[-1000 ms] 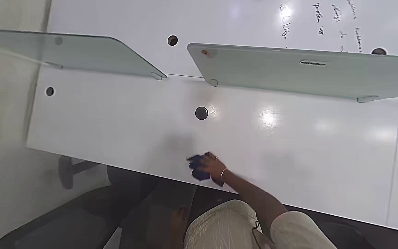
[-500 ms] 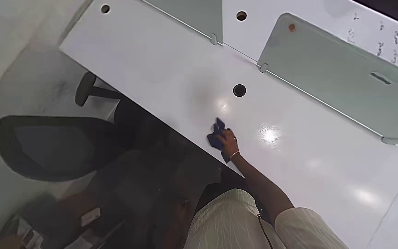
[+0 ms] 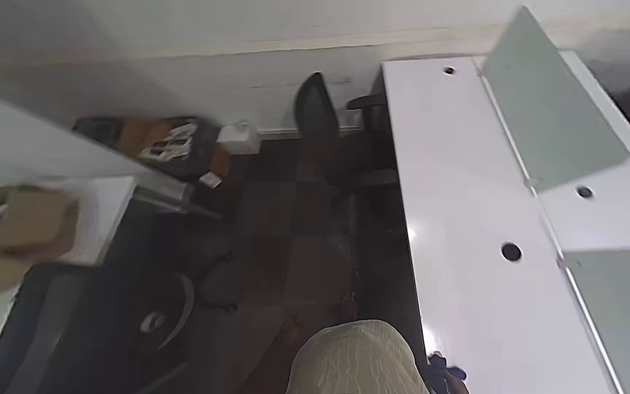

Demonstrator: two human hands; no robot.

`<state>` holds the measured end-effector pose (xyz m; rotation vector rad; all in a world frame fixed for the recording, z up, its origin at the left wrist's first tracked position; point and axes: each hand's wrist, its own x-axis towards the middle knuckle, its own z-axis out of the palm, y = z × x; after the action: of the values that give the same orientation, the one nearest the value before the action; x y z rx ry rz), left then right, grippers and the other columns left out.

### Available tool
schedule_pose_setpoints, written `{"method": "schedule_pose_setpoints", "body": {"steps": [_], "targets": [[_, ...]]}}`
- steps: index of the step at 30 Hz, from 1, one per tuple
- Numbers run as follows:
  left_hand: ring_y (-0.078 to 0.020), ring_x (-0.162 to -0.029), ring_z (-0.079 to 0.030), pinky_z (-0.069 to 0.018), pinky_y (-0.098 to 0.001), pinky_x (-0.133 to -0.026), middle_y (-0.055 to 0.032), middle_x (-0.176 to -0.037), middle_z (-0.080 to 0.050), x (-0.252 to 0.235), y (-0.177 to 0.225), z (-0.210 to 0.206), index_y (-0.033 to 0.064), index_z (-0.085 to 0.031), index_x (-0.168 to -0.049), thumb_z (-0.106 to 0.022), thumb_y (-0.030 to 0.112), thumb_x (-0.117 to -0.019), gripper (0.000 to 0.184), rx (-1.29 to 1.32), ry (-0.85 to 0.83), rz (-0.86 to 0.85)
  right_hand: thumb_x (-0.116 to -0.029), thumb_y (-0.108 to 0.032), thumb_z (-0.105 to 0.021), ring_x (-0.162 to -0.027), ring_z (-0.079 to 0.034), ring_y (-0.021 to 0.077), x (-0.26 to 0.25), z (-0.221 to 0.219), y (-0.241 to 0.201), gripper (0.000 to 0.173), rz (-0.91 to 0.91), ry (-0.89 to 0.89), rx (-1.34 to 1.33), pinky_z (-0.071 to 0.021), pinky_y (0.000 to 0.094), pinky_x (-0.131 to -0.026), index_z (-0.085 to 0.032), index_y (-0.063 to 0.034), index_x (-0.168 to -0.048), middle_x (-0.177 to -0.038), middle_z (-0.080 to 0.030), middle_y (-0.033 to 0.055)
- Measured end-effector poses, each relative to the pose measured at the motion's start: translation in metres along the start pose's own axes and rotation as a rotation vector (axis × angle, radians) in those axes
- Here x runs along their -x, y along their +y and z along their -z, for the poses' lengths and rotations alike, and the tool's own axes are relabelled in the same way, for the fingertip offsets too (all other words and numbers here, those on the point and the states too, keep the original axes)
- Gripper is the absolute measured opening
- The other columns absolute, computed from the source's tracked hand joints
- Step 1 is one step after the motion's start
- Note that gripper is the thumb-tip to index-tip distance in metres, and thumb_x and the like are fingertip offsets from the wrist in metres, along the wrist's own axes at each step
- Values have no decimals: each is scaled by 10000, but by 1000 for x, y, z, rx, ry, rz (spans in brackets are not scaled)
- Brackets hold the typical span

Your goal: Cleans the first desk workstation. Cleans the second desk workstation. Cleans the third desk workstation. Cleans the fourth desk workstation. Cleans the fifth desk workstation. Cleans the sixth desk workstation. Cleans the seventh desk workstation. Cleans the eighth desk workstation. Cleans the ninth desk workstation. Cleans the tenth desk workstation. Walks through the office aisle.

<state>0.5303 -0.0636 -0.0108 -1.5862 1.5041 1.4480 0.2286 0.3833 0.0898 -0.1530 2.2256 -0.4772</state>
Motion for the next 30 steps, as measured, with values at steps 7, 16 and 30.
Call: {"method": "schedule_pose_setpoints", "body": {"steps": [7, 16, 30], "targets": [[-370, -1188, -626, -478, -554, -1038, -242, -1271, -646, 15, 14, -26, -3, -612, -1320, -521, 275, -1066, 387, 45, 13, -27, -945, -34, -646, -1321, -563, 291, -124, 61, -173, 570, 359, 82, -394, -444, 415, -1136, -445, 90, -1464, -1427, -555, 278], [-317, -1146, -651, -494, -516, -1029, -200, -1203, -672, 42, 67, -14, 18, -629, -1268, -478, 278, -1074, 358, 394, 323, -267, -957, -44, -679, -1331, -555, 235, -183, -31, -439, 576, 666, -349, -317, -448, 375, -1133, -443, 54, -1474, -1451, -549, 225], [-346, -1209, -639, -479, -557, -1063, -196, -1287, -663, 73, -112, 21, 73, -590, -1386, -518, 355, -1061, 436, 954, 624, 133, -906, -57, -709, -1158, -645, 174, 27, -301, -598, 554, 911, -1055, 97, -542, 322, -1004, -495, 65, -1402, -1286, -643, 195]]}}
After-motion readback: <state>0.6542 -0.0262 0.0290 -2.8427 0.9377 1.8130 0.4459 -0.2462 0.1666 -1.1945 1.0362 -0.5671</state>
